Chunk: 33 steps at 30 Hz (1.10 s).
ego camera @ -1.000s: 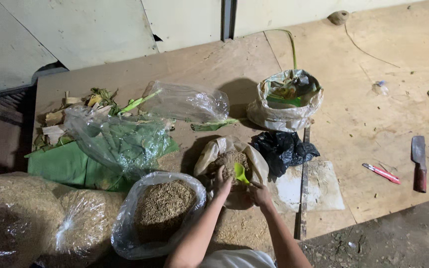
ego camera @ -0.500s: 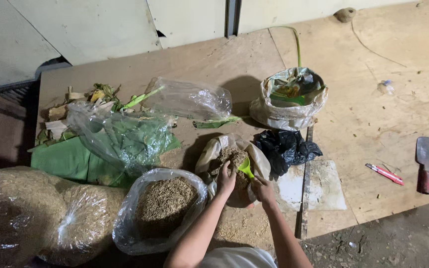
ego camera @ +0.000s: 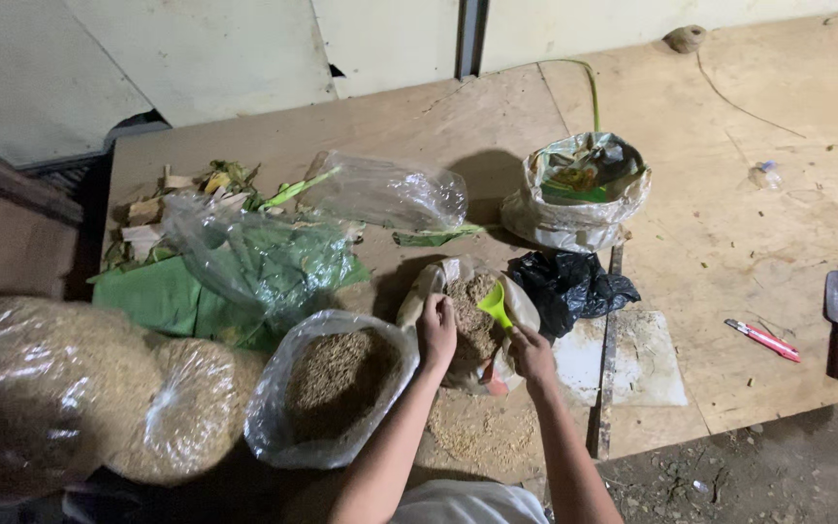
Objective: The person uses a green plastic scoop to transfer grains from a large clear plastic bag into a smaller white sack on a wooden table. The camera shakes significantly throughout the process, obscuring the view of the hands and the grains.
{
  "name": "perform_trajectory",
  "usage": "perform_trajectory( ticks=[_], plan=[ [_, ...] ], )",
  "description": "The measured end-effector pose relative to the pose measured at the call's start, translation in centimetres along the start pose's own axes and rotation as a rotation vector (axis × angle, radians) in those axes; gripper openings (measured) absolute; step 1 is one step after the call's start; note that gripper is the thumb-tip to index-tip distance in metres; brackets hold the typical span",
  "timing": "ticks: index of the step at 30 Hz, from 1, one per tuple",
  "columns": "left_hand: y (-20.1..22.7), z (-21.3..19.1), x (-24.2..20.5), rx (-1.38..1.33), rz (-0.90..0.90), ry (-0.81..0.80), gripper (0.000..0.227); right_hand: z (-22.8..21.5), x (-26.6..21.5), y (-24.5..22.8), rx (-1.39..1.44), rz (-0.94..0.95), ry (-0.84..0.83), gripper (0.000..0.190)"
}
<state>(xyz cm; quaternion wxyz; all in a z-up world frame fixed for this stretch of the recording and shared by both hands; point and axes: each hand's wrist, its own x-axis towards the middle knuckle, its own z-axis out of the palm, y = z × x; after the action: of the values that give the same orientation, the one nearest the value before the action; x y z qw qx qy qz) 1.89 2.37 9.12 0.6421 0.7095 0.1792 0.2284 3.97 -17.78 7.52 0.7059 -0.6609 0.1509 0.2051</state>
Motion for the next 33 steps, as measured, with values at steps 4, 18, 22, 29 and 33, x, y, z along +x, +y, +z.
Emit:
perform_trajectory(
  ticks=[4,18,22,29,33],
  plan=[
    [5.2,-3.8,-0.5,-0.044,-0.022,0.018,0.013,1.5,-2.3,-2.9,-0.018,-0.026,-0.052,0.030],
    [5.9,-17.4,-5.0,0.029,0.105,0.393,0.022,10.3,-10.4,-6.3,-0.224,-0.035,-0.368,0.027],
    [5.2,-20.3,-6.5,-0.058,-0.025,0.450,0.026,12.3,-10.3,-4.1,-0.337,-0.187,-0.489,0.028],
    [4.8,-23.5,-7.9,-0.302,-0.143,0.508,0.021,15.4,-11.2,-1.4,-0.723,-0.586,-0.478,0.036],
    [4.4,-24.4,-8.1,-0.259,-0.074,0.495,0.019,16.2,-11.6,-1.4,-0.781,-0.523,-0.465,0.036]
  ],
)
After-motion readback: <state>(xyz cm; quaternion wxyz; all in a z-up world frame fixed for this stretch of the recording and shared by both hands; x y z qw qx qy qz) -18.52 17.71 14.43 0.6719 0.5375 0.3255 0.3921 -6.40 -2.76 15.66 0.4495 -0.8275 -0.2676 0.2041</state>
